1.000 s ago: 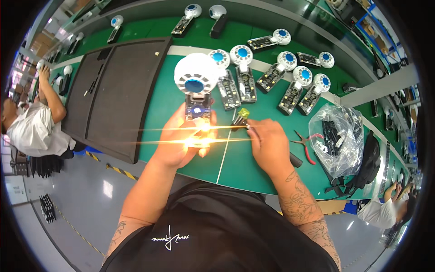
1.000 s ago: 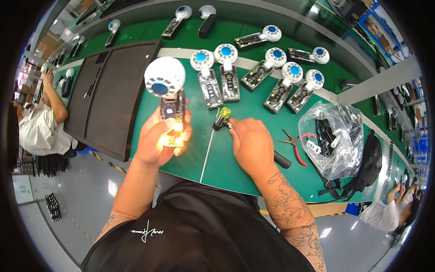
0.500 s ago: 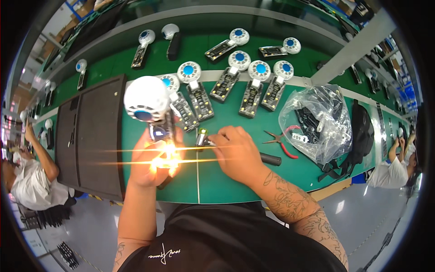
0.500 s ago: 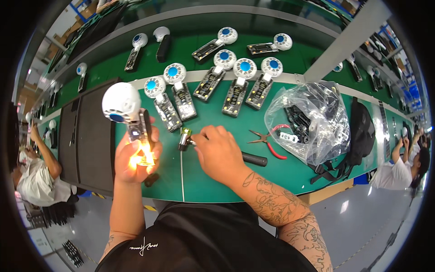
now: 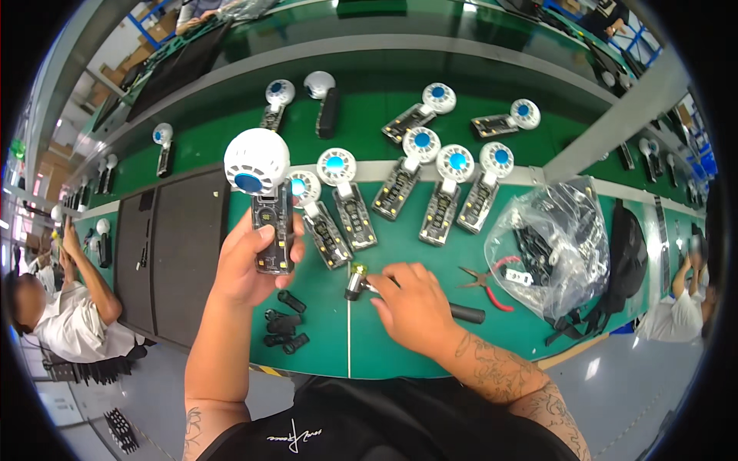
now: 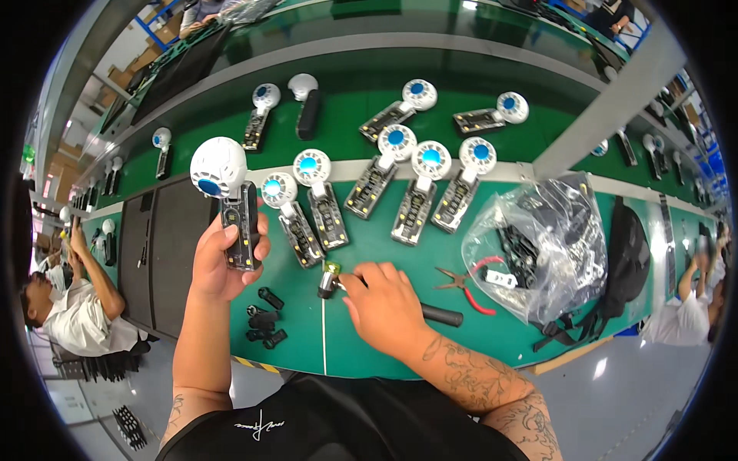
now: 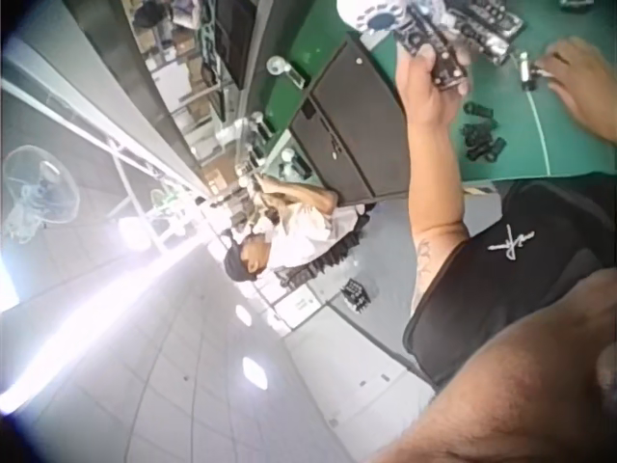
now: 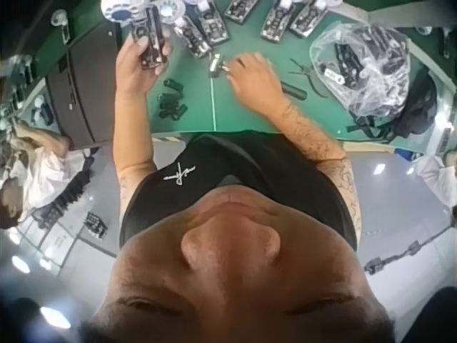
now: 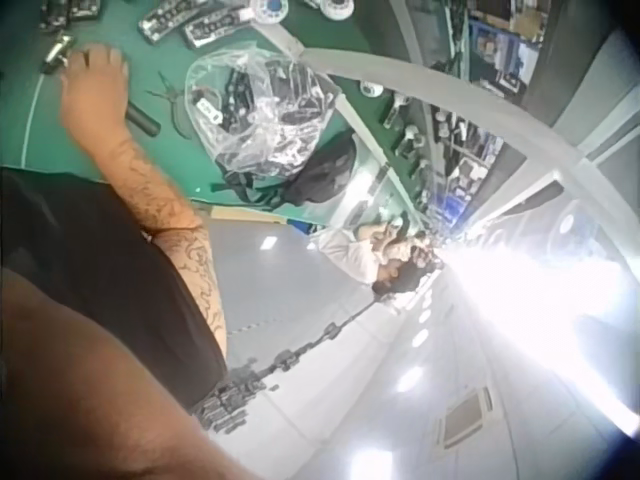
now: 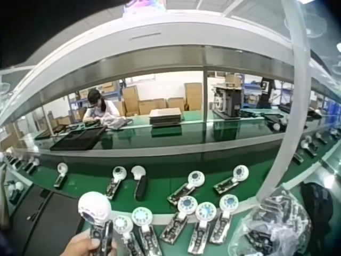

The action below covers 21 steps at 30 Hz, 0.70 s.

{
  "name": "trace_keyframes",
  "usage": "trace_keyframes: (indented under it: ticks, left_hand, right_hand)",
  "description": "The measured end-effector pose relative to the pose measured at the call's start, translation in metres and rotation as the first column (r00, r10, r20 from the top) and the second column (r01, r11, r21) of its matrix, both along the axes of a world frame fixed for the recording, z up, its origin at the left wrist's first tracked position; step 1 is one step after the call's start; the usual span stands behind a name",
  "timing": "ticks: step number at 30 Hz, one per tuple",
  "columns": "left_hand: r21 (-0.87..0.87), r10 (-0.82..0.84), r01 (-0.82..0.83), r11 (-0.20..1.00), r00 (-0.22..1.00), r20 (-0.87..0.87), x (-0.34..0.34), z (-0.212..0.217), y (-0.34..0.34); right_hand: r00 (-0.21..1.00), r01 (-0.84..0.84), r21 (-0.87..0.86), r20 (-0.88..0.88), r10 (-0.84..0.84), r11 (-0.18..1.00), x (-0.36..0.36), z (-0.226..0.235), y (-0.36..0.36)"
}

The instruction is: Assemble components of an electronic device on a production line.

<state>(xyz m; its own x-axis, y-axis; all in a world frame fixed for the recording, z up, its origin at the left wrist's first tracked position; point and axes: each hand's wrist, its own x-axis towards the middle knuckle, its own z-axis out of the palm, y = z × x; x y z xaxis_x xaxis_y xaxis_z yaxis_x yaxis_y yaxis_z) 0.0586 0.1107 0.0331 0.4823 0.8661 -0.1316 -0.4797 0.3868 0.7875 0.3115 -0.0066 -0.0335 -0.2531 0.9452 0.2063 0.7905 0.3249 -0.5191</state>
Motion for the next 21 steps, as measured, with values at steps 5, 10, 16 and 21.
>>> trace_keyframes:
  ticks: [5, 10, 16, 21]
  left_hand:
    - [0.115, 0.237, -0.222, 0.968, 0.962, -0.137, -0.032, 0.006, 0.043]
    - [0.107, 0.344, -0.329, 0.938, 0.857, -0.382, -0.051, 0.013, 0.128]
    - [0.105, 0.297, -0.291, 0.951, 0.765, -0.571, -0.054, -0.014, 0.222]
    - [0.244, 0.281, -0.143, 0.959, 0.405, -0.870, -0.061, -0.054, 0.264]
  right_hand:
    - [1.000, -0.028, -0.060, -0.011, 0.027, 0.998, 0.000, 0.005, 0.005]
    - [0.999, -0.043, -0.081, -0.007, 0.042, 0.996, 0.000, 0.009, 0.010]
    - [1.000, -0.030, -0.105, -0.009, 0.029, 0.994, 0.002, 0.010, 0.017]
    - [1.000, -0.026, -0.128, -0.007, 0.025, 0.991, -0.002, 0.007, 0.015]
